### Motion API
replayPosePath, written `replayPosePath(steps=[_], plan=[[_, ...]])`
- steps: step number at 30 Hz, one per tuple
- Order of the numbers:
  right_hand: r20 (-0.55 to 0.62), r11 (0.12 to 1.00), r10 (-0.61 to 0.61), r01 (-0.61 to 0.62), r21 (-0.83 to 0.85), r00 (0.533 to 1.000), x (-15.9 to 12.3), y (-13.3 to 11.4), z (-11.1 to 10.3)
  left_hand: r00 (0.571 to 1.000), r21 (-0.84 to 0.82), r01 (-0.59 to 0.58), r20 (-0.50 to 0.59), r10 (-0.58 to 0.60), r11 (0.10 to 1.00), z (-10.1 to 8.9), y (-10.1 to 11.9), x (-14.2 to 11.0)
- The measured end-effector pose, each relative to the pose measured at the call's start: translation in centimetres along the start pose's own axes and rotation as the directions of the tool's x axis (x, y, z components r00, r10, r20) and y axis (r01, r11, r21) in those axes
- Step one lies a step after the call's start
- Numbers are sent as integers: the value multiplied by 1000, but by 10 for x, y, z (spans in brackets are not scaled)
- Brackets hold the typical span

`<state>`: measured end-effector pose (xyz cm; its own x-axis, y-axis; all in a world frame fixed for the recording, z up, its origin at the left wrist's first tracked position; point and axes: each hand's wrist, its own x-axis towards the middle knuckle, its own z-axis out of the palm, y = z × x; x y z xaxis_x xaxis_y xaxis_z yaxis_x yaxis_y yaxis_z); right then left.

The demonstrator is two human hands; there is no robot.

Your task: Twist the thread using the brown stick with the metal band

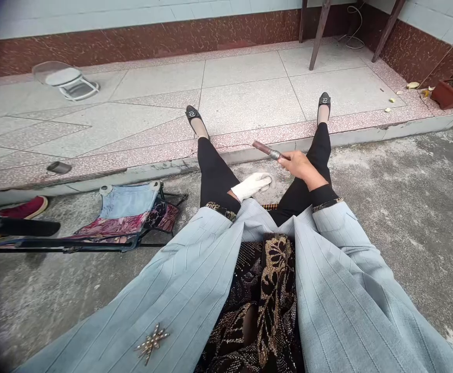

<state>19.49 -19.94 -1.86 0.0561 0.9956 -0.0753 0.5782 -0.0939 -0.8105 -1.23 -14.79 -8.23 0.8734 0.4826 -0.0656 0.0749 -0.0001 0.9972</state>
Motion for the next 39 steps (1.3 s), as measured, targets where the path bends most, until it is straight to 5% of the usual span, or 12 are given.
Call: replayPosePath(steps=[4,8,13,19,25,31,34,39], plan=[[-50,874,74,-89,-478,996,-1,2,1,999,77,-9,-31,12,997,0,-3,1],[51,700,185,-95,-708,981,-3,-3,7,995,322,23,-95,9,946,-1,-3,0],[204,619,319,-40,-784,926,-3,-12,13,989,467,53,-149,20,882,0,1,0],[403,650,359,84,-755,842,-4,-16,12,997,500,-35,-48,68,865,0,0,3],[577,763,323,154,-627,750,-8,-21,5,992,504,-12,-104,74,864,-1,-1,5],[695,957,95,126,-260,712,-10,-8,-17,999,160,-1,-38,7,987,-6,-4,4],[618,992,-80,2,127,782,-13,-5,-22,999,-73,-17,-29,15,997,-8,-9,2],[193,821,-101,-28,571,976,-15,-16,-9,997,-247,-68,-45,59,967,-9,-11,2]])
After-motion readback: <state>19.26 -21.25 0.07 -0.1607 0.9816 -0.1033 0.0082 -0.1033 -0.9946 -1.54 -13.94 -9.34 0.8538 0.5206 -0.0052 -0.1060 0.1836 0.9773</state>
